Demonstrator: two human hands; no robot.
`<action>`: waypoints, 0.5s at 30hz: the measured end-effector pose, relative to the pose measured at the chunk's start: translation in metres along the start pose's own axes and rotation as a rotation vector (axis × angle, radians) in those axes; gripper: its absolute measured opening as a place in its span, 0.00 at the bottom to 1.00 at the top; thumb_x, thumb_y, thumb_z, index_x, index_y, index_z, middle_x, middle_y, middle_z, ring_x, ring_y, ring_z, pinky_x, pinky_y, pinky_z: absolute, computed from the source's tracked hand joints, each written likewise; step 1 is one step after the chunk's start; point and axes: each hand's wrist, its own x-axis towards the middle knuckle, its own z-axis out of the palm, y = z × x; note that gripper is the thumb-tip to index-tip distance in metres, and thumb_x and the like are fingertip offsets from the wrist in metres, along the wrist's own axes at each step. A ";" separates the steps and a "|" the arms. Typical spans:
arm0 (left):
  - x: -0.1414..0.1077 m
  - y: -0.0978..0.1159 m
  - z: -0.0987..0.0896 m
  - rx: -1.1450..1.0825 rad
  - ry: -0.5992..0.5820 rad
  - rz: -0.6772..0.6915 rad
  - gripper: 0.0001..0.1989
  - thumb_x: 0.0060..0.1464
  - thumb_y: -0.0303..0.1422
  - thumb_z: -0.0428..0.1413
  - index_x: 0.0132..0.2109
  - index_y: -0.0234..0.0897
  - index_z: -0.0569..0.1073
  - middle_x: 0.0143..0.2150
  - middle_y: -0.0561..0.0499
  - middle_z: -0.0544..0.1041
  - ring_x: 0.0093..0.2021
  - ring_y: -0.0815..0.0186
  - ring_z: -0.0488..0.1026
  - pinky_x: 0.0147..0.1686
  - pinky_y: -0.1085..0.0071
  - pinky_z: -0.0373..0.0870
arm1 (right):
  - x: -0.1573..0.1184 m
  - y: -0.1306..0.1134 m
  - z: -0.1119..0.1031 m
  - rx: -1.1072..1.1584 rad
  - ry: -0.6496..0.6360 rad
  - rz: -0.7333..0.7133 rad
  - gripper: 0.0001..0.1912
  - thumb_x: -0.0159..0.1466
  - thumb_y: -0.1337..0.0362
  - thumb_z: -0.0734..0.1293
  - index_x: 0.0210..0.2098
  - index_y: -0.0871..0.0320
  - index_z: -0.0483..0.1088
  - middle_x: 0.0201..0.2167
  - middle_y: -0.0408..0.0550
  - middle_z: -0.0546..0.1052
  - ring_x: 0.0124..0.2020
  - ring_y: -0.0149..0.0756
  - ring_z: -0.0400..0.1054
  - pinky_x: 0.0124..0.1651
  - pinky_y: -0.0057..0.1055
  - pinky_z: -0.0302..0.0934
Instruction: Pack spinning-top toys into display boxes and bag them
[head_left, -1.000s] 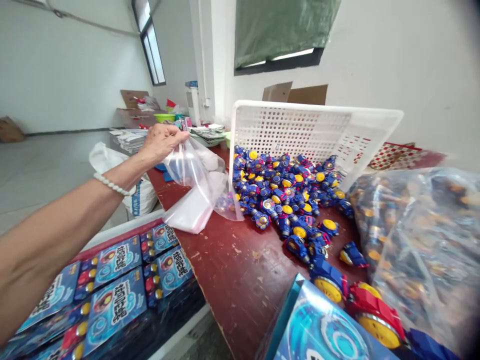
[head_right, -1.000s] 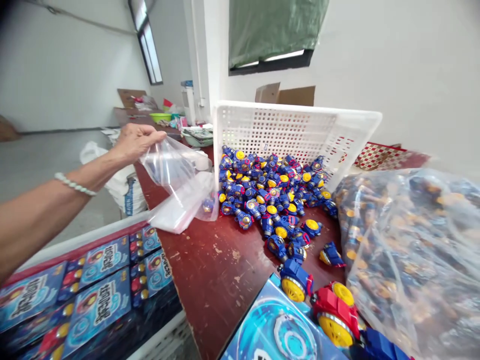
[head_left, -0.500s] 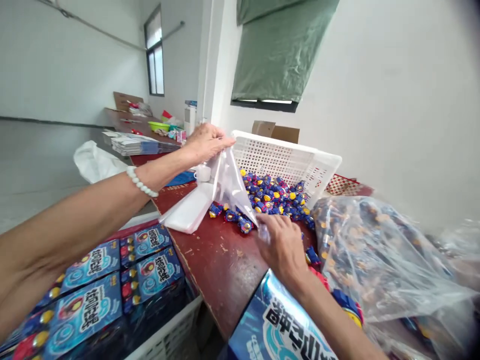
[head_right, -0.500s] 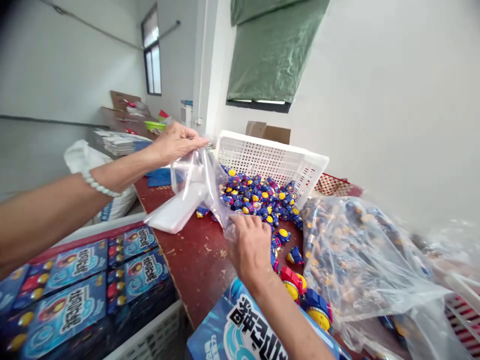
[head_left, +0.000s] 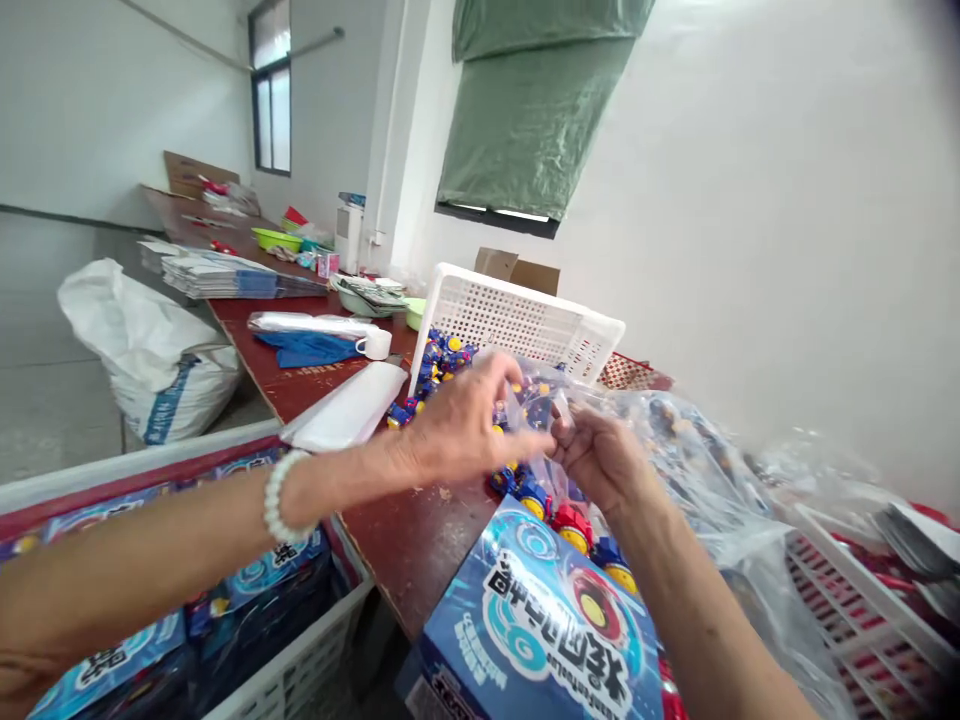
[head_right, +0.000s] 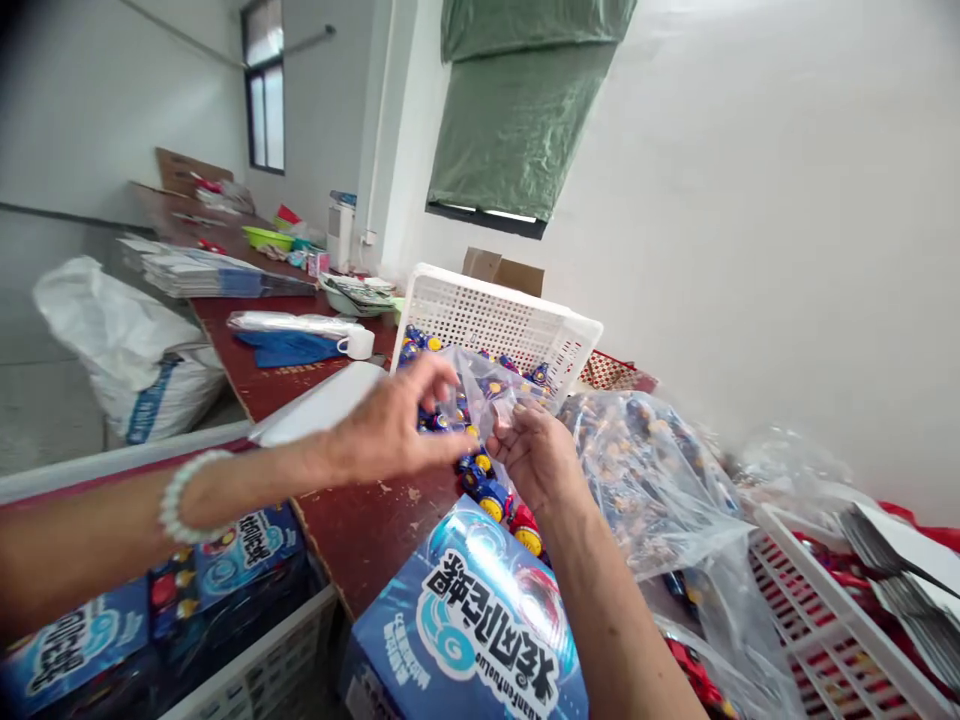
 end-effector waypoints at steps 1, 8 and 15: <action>-0.009 0.008 0.016 -0.058 -0.055 -0.054 0.29 0.39 0.44 0.65 0.45 0.40 0.63 0.39 0.48 0.72 0.35 0.61 0.71 0.36 0.66 0.69 | -0.001 -0.005 0.003 0.019 -0.001 -0.018 0.06 0.54 0.75 0.59 0.30 0.60 0.63 0.20 0.40 0.71 0.17 0.27 0.65 0.22 0.25 0.67; 0.000 0.027 0.087 -0.387 -0.059 -0.327 0.25 0.43 0.42 0.63 0.46 0.37 0.64 0.37 0.49 0.72 0.33 0.62 0.71 0.31 0.67 0.68 | -0.012 -0.033 0.021 0.058 0.065 -0.125 0.08 0.57 0.78 0.58 0.31 0.61 0.63 0.20 0.44 0.73 0.19 0.30 0.70 0.23 0.25 0.68; 0.031 0.026 0.102 -0.393 0.030 -0.258 0.05 0.55 0.30 0.49 0.32 0.39 0.68 0.29 0.53 0.72 0.32 0.66 0.71 0.32 0.71 0.66 | -0.014 -0.061 0.001 0.145 0.043 -0.216 0.08 0.57 0.78 0.59 0.32 0.61 0.63 0.23 0.44 0.75 0.22 0.27 0.71 0.26 0.22 0.69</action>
